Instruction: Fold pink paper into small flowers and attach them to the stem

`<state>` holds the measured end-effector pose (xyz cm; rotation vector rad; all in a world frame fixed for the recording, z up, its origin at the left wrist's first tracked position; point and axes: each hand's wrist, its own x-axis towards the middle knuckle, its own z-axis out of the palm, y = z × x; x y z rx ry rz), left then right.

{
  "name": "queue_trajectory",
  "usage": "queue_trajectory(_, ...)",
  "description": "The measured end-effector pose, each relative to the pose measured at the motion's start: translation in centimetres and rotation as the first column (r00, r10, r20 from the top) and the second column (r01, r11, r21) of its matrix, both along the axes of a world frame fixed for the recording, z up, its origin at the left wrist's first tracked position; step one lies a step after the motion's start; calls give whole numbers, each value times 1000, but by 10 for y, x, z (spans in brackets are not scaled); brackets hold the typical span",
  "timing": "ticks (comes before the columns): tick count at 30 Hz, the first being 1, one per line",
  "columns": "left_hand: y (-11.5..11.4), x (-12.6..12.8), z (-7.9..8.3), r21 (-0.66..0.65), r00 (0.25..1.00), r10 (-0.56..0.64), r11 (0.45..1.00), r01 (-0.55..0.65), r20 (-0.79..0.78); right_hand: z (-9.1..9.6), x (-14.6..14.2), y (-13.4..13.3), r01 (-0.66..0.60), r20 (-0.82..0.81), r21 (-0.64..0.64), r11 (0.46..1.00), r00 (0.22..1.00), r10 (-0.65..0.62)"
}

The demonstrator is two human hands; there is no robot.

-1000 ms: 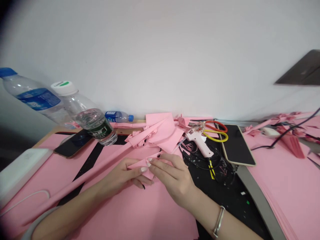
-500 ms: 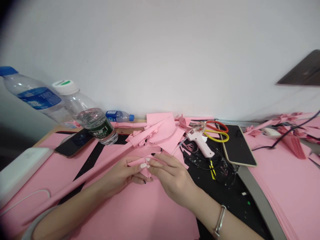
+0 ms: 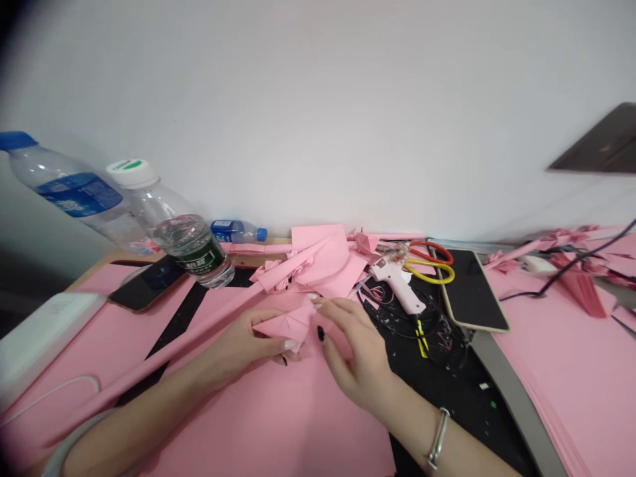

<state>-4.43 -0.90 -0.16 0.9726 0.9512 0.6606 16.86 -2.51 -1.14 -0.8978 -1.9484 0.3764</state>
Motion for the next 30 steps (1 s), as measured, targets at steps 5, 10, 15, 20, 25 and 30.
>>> queue_trajectory(5, -4, 1, -1, 8, 999, 42, 999, -42, -15, -8, -3, 1, 101, -290, -232, 967, 942, -168)
queue_trajectory(10, -7, -1, -5, 24, 998, -17, 1000, 15, 60, -1, -11, 1, -80, -376, -478, 875, 918, -122)
queue_trajectory(15, -9, 2, 1, 15, 986, -103, 995, 102, 132, 6, -15, -1, -300, -241, -680, 669, 953, 182)
queue_trajectory(20, -9, 2, 2, 11, 984, -115, 993, 115, 134, 11, -17, -2, -327, -194, -602, 729, 945, 263)
queue_trajectory(25, -9, 2, -1, 5, 986, -101, 995, 101, 132, 6, -17, -4, -269, -164, -573, 774, 963, 213)
queue_trajectory(30, -7, 4, 0, -9, 995, -73, 997, 74, 67, 1, -16, -7, -209, -153, -599, 773, 978, 145)
